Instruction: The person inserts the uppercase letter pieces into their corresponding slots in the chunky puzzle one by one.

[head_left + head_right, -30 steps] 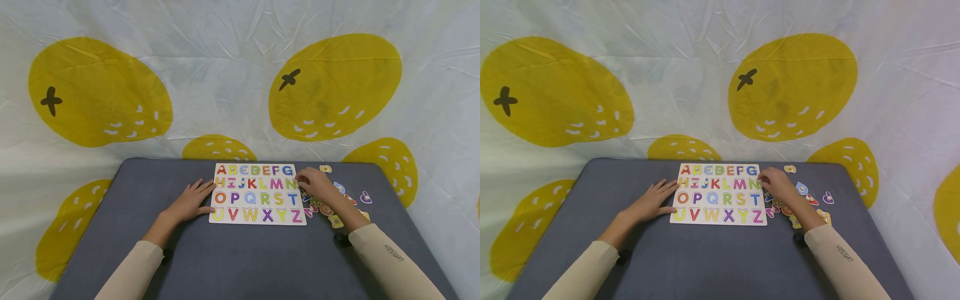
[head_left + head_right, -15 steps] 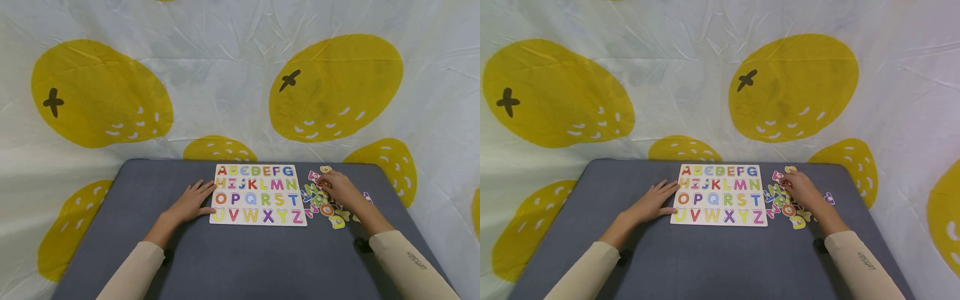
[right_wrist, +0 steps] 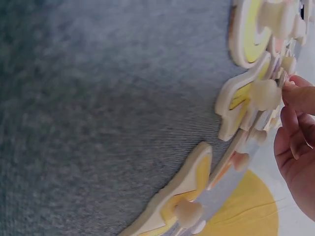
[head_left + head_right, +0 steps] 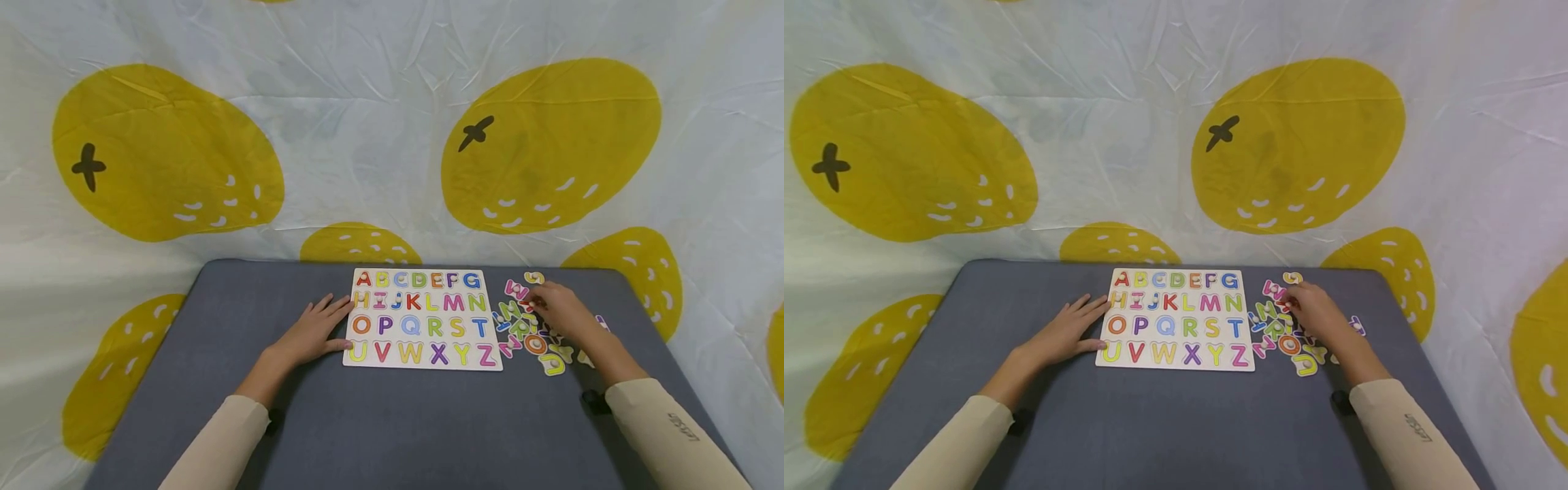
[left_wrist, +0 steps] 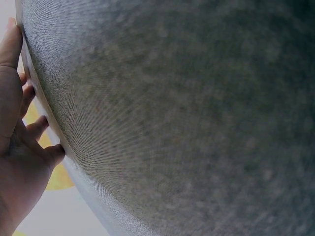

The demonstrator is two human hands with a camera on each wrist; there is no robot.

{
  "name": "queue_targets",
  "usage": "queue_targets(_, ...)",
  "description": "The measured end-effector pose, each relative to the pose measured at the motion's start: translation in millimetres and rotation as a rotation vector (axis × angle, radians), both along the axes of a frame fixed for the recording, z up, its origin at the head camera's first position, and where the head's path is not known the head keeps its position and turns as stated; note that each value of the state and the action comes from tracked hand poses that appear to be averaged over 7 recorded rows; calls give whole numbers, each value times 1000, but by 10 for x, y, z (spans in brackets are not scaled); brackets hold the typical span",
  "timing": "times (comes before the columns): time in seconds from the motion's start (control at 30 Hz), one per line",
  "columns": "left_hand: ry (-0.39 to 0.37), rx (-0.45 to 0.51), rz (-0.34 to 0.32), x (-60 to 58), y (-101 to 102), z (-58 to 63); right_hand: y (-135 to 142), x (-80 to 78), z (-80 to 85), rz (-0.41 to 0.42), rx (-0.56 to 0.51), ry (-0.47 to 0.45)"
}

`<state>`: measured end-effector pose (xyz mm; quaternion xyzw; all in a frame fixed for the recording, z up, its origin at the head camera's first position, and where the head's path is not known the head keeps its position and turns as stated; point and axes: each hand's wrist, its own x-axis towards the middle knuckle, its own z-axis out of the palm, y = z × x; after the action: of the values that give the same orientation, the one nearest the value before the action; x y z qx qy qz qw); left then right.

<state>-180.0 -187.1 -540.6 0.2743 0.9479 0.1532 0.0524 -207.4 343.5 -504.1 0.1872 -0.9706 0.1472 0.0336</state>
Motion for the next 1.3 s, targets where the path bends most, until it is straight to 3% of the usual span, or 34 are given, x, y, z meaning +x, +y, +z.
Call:
queue_targets(0.17, 0, 1, -1, -1, 6, 7, -67, 29, 86, 11, -2, 14)
queue_targets(0.33, -4, 4, 3, 2, 1, 7, -221, 26, 148, 19, -28, -39)
queue_targets(0.7, -9, 12, 0, -1, 6, -11, -667, -61, 156, 73, -91, -37)
queue_targets(1.07, -2, 5, -3, -15, 6, 2, -1206, -291, 197, 114, -127, -118)
queue_targets(1.3, -9, 2, 2, -11, 4, 3, -1574, -363, 96, 147, -158, -176)
